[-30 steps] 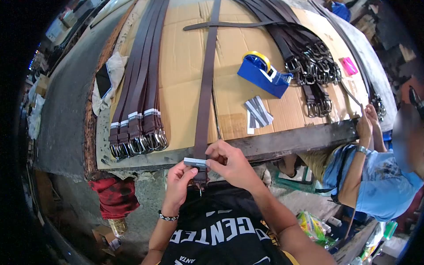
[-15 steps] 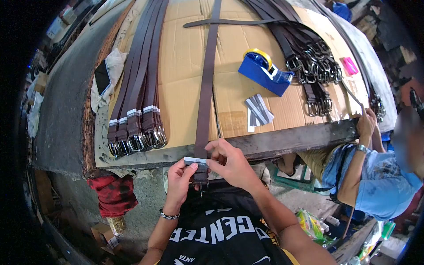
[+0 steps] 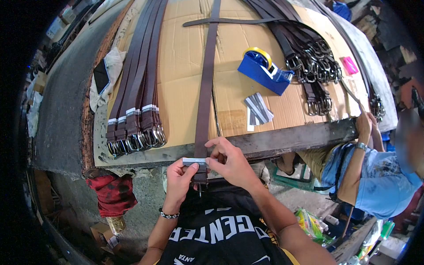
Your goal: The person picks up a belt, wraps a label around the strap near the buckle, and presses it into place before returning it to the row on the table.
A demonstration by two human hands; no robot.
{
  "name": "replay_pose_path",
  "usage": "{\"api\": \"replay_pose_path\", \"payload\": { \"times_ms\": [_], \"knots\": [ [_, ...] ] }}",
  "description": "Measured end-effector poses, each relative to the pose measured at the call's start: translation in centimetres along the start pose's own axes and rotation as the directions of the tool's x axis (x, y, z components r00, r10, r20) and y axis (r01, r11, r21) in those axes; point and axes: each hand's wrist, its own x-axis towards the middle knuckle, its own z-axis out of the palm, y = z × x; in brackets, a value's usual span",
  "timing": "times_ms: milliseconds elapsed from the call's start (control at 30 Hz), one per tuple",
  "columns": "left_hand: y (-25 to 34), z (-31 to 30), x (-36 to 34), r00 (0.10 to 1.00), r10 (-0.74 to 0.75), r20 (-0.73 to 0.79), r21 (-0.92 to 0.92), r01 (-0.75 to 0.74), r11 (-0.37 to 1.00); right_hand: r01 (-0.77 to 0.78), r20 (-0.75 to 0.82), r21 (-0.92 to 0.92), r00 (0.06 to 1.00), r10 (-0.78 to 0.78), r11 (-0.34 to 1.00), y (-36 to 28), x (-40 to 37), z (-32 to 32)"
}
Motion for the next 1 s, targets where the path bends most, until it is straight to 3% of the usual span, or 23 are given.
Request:
{"api": "replay_pose_path", "payload": {
  "times_ms": [67,167,267,467,667,1000],
  "knots": [
    [0.3,0.1,-0.1,1.0,-0.001,-0.016,0.007,0.001,1.0,0.019,-0.043,-0.014,0.999,-0.02,1.0,0.0,-0.2,0.1],
    [0.4,0.2,-0.1,0.999,0.011,-0.037,0.029,-0.01,1.0,0.051,-0.232,-0.214,0.967,-0.101,0.975,-0.7,-0.9,0.4],
    [0.4,0.2,-0.1,0.999,0.013,-0.045,0.051,-0.011,0.999,0.088,-0.278,-0.37,0.939,-0.2,0.925,-2.4,-1.8,0.4],
    [1.0,0.6,-0.6,0.999,0.016,-0.03,0.077,-0.014,0.997,0.06,-0.18,-0.404,0.973,-0.144,0.913,-1.3,-2.1,1.4],
    [1.4,0.7,-1.0,0.999,0.011,-0.04,0.073,-0.008,0.997,-0.161,-0.059,-0.045,0.986,0.158,0.986,0.2,-1.3,1.3],
    [0.5,0.2,-1.0,0.998,-0.003,-0.063,-0.05,0.0,0.999,-0.119,-0.037,0.03,0.992,0.12,0.992,0.9,-0.9,1.6]
  ]
}}
